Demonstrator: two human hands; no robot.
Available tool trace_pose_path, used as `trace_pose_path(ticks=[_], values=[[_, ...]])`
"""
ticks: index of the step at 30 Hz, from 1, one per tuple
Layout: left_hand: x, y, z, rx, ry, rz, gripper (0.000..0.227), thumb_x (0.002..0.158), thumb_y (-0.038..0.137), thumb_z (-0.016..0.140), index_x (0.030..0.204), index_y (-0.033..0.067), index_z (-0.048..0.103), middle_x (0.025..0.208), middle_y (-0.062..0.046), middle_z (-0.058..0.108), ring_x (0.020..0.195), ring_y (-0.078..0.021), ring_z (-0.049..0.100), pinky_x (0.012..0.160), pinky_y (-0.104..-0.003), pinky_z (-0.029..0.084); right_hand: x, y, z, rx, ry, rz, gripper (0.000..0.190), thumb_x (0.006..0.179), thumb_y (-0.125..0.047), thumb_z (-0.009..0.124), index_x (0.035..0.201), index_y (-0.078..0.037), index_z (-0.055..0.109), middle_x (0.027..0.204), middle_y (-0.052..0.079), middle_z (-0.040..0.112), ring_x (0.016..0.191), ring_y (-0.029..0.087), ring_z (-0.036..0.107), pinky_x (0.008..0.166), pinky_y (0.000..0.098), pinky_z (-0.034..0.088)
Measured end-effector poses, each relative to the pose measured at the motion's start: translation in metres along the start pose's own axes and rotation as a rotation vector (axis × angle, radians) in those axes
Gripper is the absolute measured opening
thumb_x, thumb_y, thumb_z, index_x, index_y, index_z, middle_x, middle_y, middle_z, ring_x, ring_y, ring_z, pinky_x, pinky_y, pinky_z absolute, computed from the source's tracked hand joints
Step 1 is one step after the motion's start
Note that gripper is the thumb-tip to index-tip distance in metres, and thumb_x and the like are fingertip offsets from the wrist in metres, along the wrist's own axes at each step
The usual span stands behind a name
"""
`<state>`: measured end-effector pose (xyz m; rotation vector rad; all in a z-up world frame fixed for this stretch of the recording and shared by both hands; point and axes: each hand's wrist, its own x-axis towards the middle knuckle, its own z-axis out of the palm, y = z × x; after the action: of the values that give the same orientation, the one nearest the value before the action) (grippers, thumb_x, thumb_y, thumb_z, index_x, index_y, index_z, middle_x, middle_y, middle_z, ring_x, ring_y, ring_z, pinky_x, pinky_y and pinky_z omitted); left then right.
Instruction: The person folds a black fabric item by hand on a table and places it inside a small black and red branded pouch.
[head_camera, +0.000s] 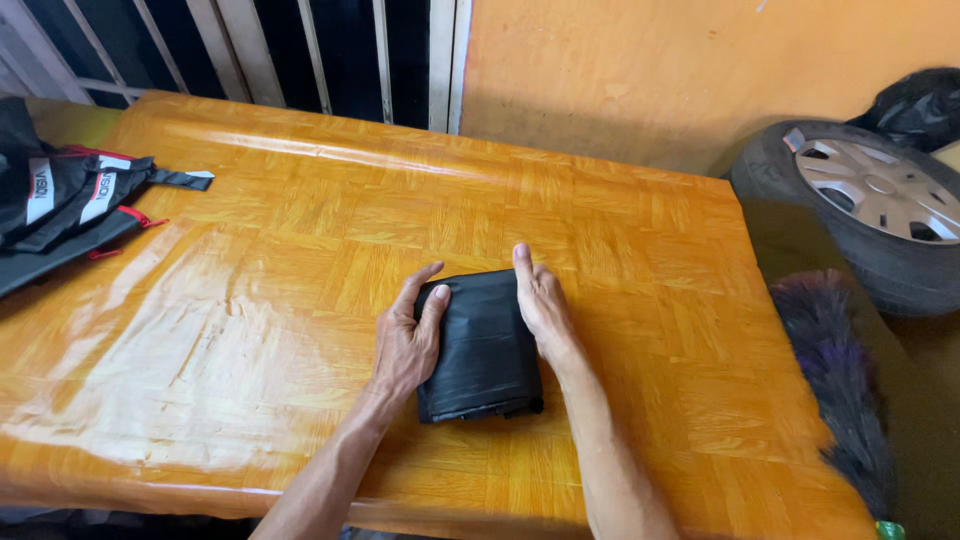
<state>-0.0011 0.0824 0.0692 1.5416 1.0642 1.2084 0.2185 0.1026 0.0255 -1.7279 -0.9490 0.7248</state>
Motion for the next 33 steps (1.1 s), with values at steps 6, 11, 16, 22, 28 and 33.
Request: trace_pose_path(ticks=[6,11,16,22,28,33], values=[[0.003,-0.013,0.002,0.062,0.037,0.067,0.029,0.104,0.029,0.058,0.129,0.0249,0.072,0.112,-0.017,0.075,0.107,-0.0339,0.071,0.088,-0.045,0.055,0.001,0.017,0.024,0.207,0.004,0.049,0.045,0.091,-0.054,0.074,0.069,-0.015,0.069,0.054,-0.001,0.054,0.052,0.010,0.054,0.045,0.0226,0.037],[0.008,-0.023,0.002,0.068,0.066,-0.064,0.026,0.103,0.038,0.060,0.122,0.0310,0.077,0.092,-0.010,0.076,0.084,-0.0204,0.067,0.075,-0.038,0.055,0.006,0.026,0.015,0.140,-0.024,0.110,0.055,0.099,-0.063,0.058,0.071,-0.015,0.062,0.061,-0.002,0.049,0.058,0.011,0.054,0.050,0.0256,0.041],[0.009,-0.026,0.001,0.073,0.103,-0.114,0.027,0.103,0.038,0.059,0.121,0.0290,0.077,0.087,-0.012,0.074,0.083,-0.0222,0.065,0.073,-0.040,0.053,-0.032,-0.011,0.011,0.162,-0.183,0.165,0.054,0.083,-0.063,0.077,0.069,-0.012,0.067,0.053,0.004,0.061,0.050,0.014,0.064,0.044,0.0259,0.050],[0.014,-0.038,0.003,0.064,0.120,-0.186,0.027,0.102,0.040,0.059,0.119,0.0293,0.077,0.081,-0.007,0.070,0.080,-0.0196,0.063,0.069,-0.036,0.052,-0.031,-0.011,0.014,0.071,-0.089,-0.021,0.045,0.080,-0.048,0.086,0.068,-0.010,0.066,0.054,0.004,0.058,0.053,0.015,0.057,0.046,0.0265,0.044],[0.015,-0.041,0.008,0.111,0.159,-0.166,0.029,0.102,0.036,0.059,0.121,0.0225,0.076,0.092,-0.015,0.077,0.086,-0.0307,0.070,0.074,-0.044,0.053,-0.072,-0.058,0.018,-0.418,-0.031,-0.447,0.075,0.094,-0.057,0.062,0.139,0.002,0.053,0.125,0.032,0.063,0.119,0.047,0.062,0.101,0.0560,0.048],[0.022,-0.052,0.005,0.188,0.142,-0.221,0.031,0.102,0.040,0.056,0.123,0.0272,0.075,0.104,-0.011,0.078,0.105,-0.0351,0.071,0.086,-0.046,0.055,-0.100,-0.084,0.044,-0.823,-0.266,-0.315,0.067,0.108,-0.051,0.022,0.156,-0.005,0.032,0.164,0.028,0.021,0.152,0.047,0.018,0.115,0.0763,0.010]])
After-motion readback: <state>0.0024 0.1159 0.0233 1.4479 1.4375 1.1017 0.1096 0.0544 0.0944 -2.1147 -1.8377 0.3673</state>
